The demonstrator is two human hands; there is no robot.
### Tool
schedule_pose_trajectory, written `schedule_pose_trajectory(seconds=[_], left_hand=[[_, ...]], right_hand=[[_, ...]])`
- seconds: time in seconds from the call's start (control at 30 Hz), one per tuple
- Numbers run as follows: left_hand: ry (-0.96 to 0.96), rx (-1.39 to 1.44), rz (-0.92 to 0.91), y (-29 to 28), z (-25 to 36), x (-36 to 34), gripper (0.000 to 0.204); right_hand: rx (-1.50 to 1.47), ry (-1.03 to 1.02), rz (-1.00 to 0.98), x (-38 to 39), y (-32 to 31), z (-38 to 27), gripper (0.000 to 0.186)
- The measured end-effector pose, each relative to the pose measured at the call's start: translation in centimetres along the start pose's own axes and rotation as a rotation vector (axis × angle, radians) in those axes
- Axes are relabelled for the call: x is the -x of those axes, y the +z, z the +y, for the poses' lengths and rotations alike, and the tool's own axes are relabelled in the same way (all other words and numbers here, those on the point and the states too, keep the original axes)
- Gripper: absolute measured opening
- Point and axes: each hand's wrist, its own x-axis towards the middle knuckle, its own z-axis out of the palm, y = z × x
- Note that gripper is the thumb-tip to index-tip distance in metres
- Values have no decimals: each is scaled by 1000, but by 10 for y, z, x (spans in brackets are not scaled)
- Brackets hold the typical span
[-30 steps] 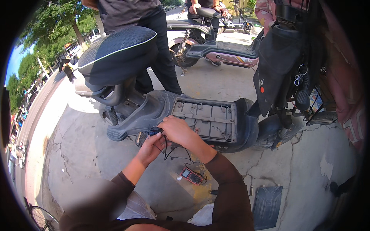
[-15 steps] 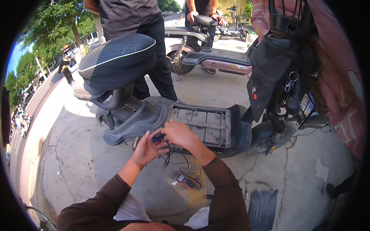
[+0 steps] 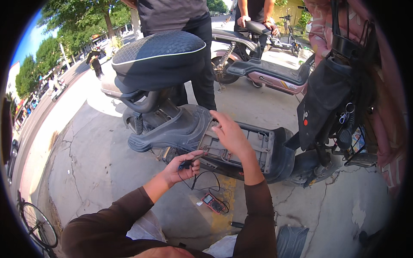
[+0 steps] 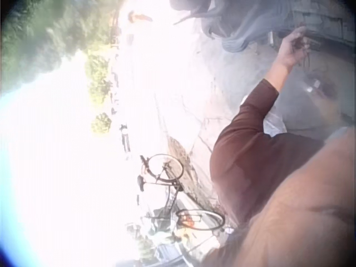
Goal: The person removes the seat cover of an electric scooter to access the battery compartment. They use a multimeter to test the voltage of the battery terminals, moving the probes between different points.
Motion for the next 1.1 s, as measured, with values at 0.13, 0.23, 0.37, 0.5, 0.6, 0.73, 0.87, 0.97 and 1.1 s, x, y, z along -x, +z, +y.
schedule_pose_trajectory(seconds=[0.13,0.23,0.37,0.5,0.6,0.73,0.87,0.97,1.1], left_hand=[[21,-2,33,-10,-3,-1,37],[27,9,79,-12,-4,1,30],[31,-4,163,-1,-6,-6,20],[87,1,158,-6,-5,-6,18],[90,25,149,-8,-4,-6,17],[79,28,144,-10,-4,-7,19],[83,18,146,-7,-1,-3,21],[78,28,145,-5,-1,-4,22],[91,52,114,-6,-2,-4,22]], right_hand=[[487,-166,654,-12,-12,-4,34],[421,-182,282,-8,3,-3,24],[214,-186,-186,4,19,13,16],[244,-110,-371,12,35,37,18],[206,-93,-405,16,41,45,18],[247,-69,-447,19,45,57,18],[257,-53,-453,17,47,58,19],[286,-23,-475,17,46,57,20],[307,4,-500,19,47,57,21]])
